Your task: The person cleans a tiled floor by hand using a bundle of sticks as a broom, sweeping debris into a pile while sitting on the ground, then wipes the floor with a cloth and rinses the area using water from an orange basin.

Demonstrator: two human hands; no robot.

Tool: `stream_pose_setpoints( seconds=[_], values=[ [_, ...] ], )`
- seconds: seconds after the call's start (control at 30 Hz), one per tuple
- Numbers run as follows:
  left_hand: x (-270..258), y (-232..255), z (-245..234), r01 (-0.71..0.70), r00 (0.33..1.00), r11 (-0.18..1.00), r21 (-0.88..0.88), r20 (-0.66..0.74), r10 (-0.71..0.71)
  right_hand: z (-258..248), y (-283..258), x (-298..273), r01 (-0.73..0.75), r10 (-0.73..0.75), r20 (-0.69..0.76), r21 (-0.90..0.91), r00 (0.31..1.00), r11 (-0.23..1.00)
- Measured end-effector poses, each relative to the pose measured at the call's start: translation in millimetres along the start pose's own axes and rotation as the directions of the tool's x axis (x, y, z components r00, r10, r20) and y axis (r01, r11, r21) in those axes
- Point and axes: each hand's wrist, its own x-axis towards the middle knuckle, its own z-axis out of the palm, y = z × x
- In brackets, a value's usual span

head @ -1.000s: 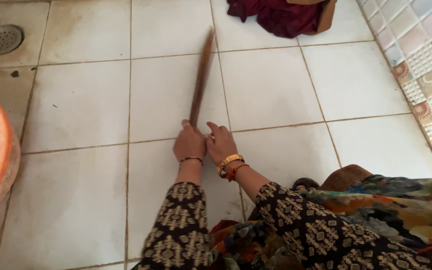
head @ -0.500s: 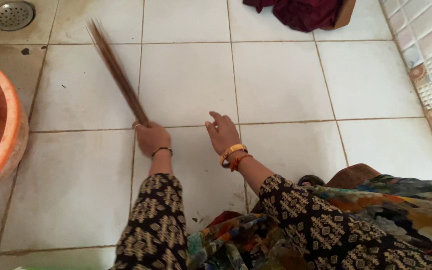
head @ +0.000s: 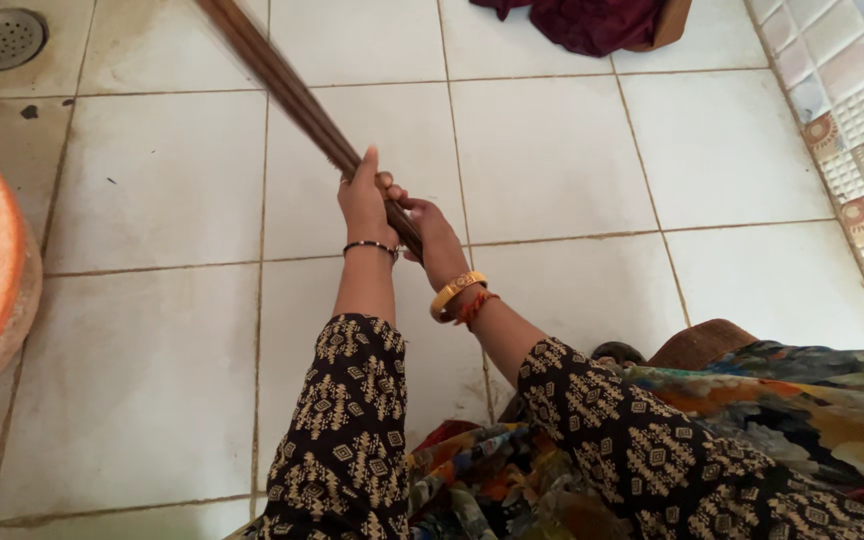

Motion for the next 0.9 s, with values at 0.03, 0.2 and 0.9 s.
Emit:
stream_pose_setpoints(
  seconds=[0.03, 0.2, 0.9],
  values=[
    [1, -2, 0, 0.006, 0.999, 1.0, -0.004, -0.032, -0.006, 2, -2, 1, -0.056, 0.058, -0.047, 0.053, 0.997, 0.997],
    [-1, -18, -15, 0.115, 0.993, 0.985, -0.126, -0.015, -0.118, 1, -6, 9, -0.132, 0.242, -0.322, 0.329, 0.915, 0.935],
    [24, -58, 2, 0.159, 0.986, 0.942, 0.296, 0.004, -0.168, -30, 9, 34, 0.128, -0.114, -0.28, 0.031, 0.953, 0.991]
  ],
)
